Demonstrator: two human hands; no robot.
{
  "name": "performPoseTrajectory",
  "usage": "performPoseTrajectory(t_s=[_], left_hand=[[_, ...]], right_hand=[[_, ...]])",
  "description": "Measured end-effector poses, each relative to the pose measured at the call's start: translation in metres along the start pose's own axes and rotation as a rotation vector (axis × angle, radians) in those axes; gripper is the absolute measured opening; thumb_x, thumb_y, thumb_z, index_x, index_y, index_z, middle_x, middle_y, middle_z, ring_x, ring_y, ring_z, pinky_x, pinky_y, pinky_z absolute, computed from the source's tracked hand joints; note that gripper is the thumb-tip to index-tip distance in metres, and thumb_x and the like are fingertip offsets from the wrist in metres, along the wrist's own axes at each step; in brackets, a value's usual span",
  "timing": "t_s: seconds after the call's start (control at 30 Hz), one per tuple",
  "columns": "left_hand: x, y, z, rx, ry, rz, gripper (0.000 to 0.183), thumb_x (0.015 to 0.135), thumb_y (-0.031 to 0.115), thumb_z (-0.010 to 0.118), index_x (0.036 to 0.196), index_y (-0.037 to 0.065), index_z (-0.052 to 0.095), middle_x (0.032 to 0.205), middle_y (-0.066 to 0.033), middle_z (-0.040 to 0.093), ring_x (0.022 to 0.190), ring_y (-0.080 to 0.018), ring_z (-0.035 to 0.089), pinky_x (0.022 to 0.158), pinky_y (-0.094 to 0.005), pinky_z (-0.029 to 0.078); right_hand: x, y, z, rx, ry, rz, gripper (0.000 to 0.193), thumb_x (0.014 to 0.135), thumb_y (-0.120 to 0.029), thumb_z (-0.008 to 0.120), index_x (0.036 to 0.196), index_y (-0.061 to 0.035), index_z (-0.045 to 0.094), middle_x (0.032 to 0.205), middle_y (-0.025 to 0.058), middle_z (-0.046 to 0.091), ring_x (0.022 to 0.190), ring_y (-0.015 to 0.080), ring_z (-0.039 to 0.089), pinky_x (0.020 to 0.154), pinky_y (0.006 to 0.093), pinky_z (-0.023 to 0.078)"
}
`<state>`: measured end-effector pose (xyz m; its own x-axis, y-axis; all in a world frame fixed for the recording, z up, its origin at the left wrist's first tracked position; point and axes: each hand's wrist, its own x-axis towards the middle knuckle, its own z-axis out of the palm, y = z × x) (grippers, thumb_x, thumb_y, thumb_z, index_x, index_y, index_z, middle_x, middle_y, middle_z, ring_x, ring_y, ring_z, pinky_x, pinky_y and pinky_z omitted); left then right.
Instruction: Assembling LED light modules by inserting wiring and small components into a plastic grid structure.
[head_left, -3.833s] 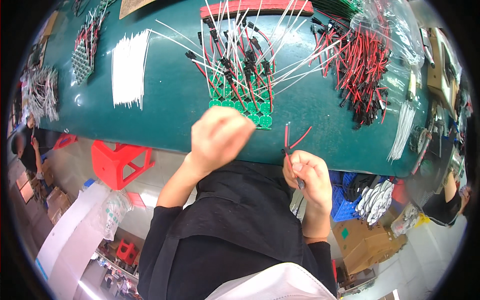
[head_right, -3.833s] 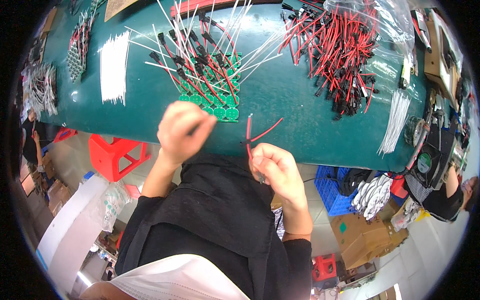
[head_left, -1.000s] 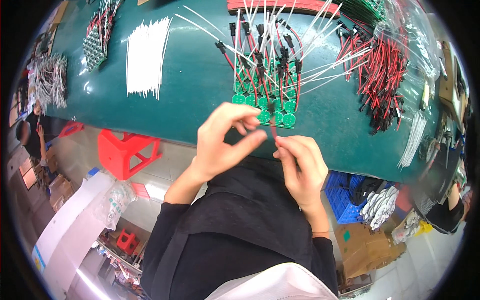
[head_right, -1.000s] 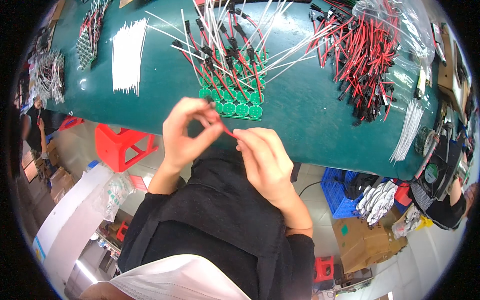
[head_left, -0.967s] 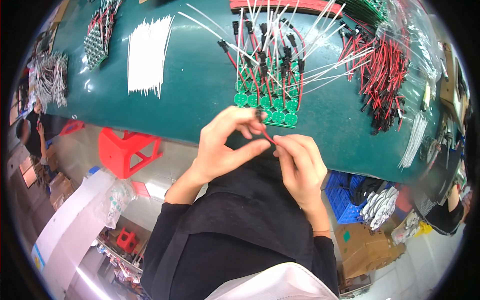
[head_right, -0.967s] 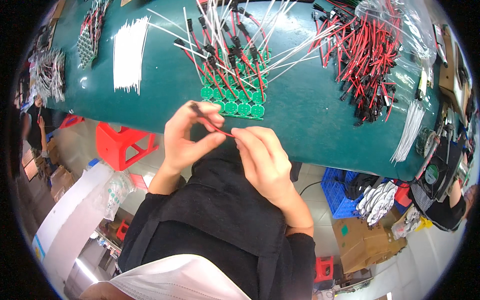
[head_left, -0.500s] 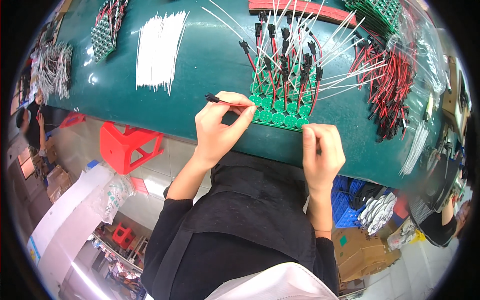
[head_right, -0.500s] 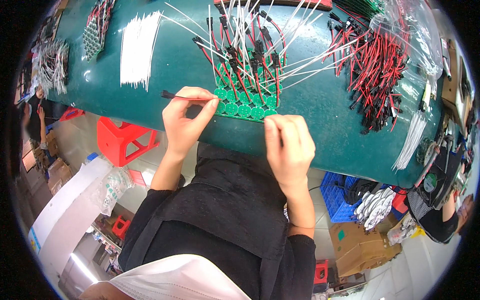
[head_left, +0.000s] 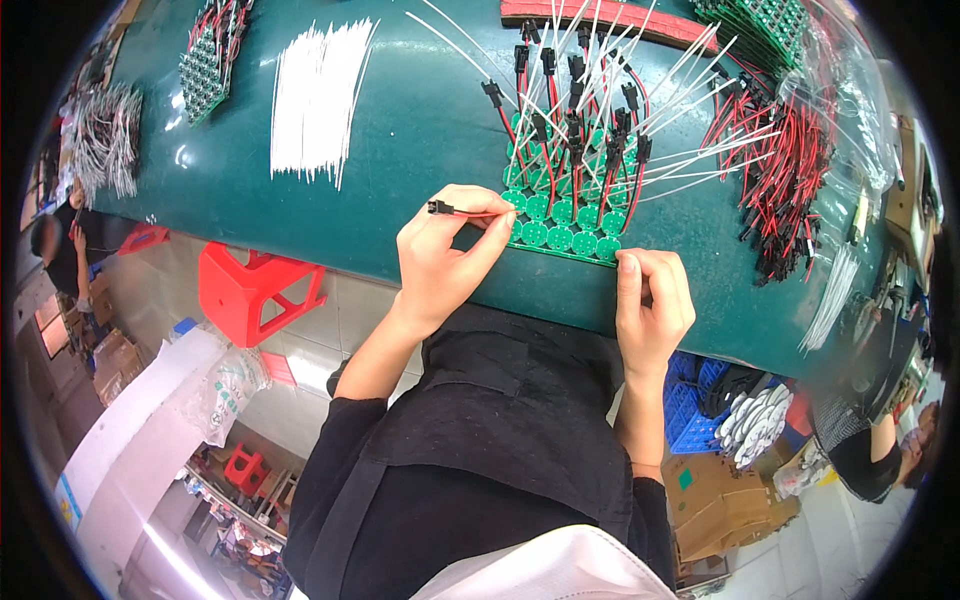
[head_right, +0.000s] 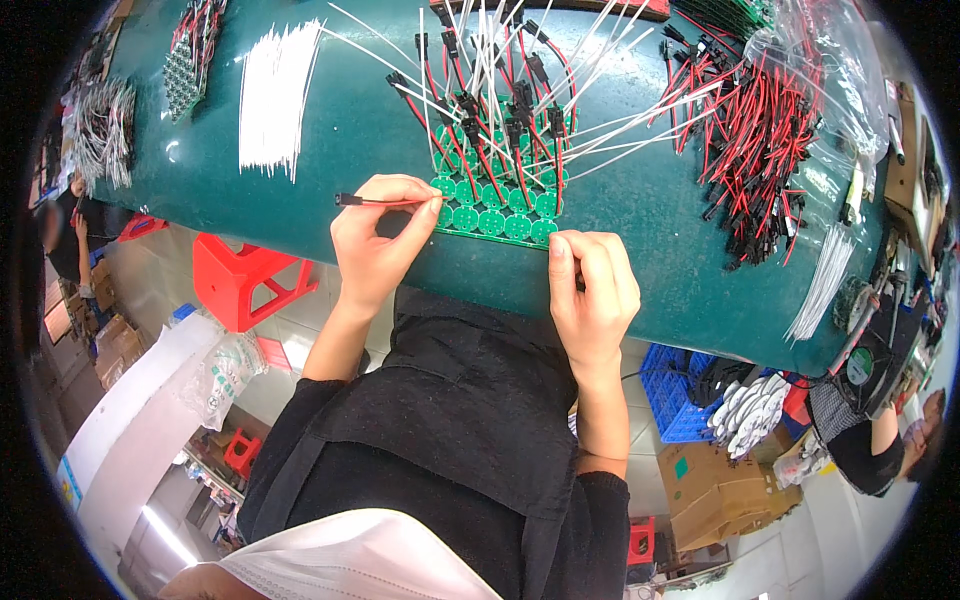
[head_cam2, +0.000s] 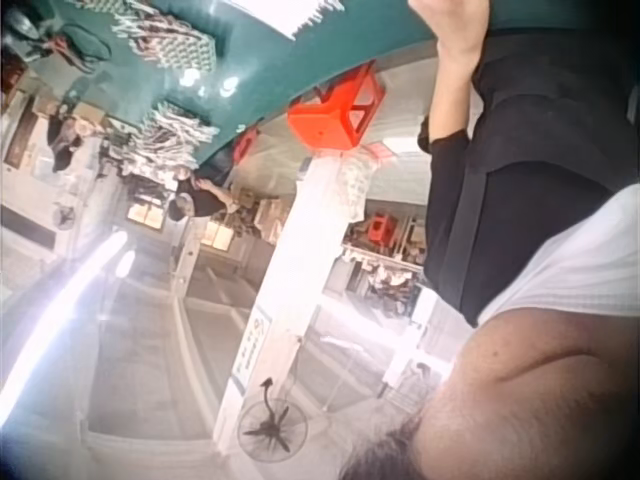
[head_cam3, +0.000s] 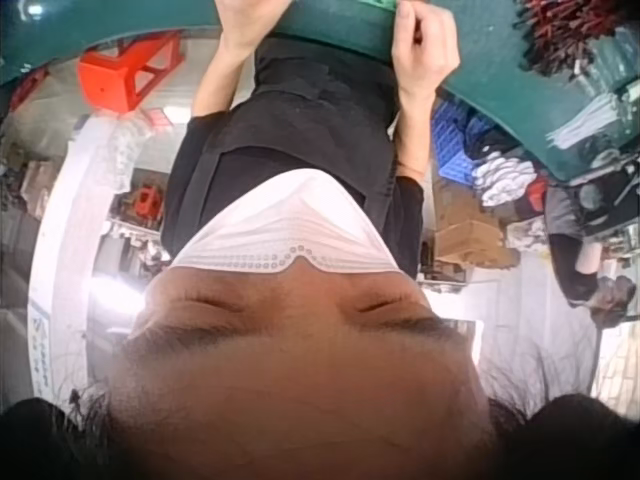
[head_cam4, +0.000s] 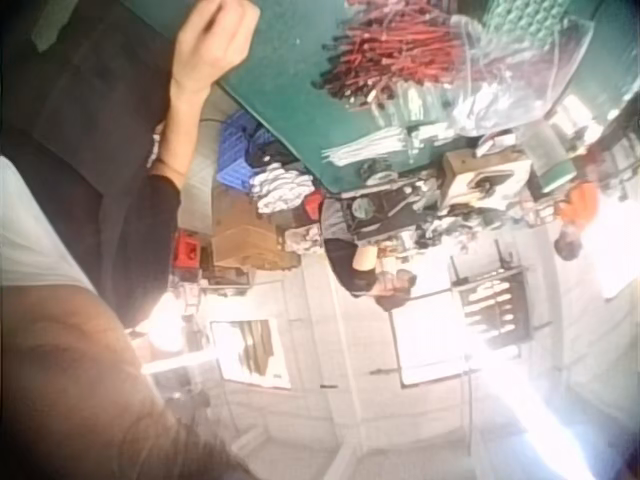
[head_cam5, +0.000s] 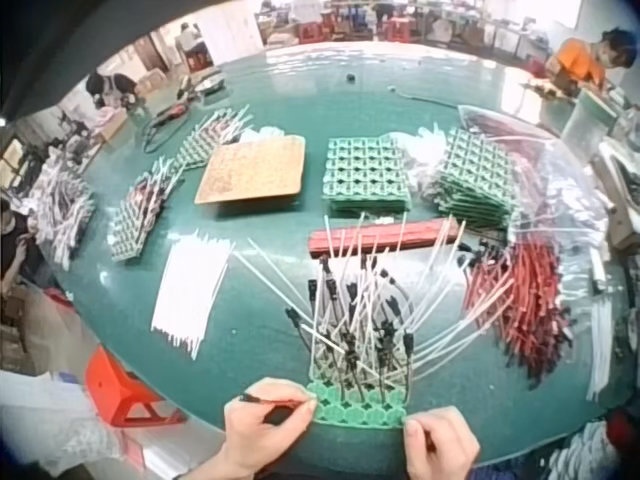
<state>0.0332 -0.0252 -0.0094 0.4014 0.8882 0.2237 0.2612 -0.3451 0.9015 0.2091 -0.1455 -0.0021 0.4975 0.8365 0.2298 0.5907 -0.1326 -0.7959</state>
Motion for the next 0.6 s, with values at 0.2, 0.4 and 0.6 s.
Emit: performPoseTrajectory(t_s=[0.2, 0.4, 0.6], left_hand=[[-0.0011, 0.0013, 0.0038, 0.051, 0.034, 0.049, 0.013, 0.076, -0.007, 0.073, 0.086, 0.0, 0.066, 0.084, -0.0093, 0.068, 0.07, -0.0146, 0.067, 0.061, -0.0246, 0.055], [-0.0014, -0.0007, 0.0042, 0.076, 0.032, 0.079, 0.017, 0.075, -0.008, 0.072, 0.086, 0.0, 0.064, 0.084, -0.0098, 0.068, 0.072, -0.0165, 0.067, 0.062, -0.0252, 0.055], [-0.0015, 0.0001, 0.0041, 0.084, 0.007, 0.105, 0.019, 0.075, -0.009, 0.071, 0.087, 0.002, 0.061, 0.084, -0.01, 0.067, 0.073, -0.0177, 0.067, 0.064, -0.0263, 0.055]], right_hand=[[-0.0001, 0.0009, -0.0006, 0.001, 0.005, -0.013, 0.006, 0.085, 0.0, 0.07, 0.086, 0.0003, 0.065, 0.077, 0.0084, 0.062, 0.059, 0.0146, 0.055, 0.05, 0.0255, 0.044], [-0.0004, 0.0013, 0.0001, 0.012, 0.011, -0.028, 0.006, 0.084, 0.0, 0.07, 0.085, 0.0003, 0.065, 0.076, 0.0086, 0.063, 0.06, 0.0166, 0.057, 0.05, 0.0265, 0.044], [-0.0004, 0.0012, -0.0001, 0.029, 0.01, -0.02, 0.006, 0.084, 0.0, 0.071, 0.085, 0.0004, 0.064, 0.077, 0.0091, 0.064, 0.061, 0.0175, 0.058, 0.051, 0.0272, 0.045]])
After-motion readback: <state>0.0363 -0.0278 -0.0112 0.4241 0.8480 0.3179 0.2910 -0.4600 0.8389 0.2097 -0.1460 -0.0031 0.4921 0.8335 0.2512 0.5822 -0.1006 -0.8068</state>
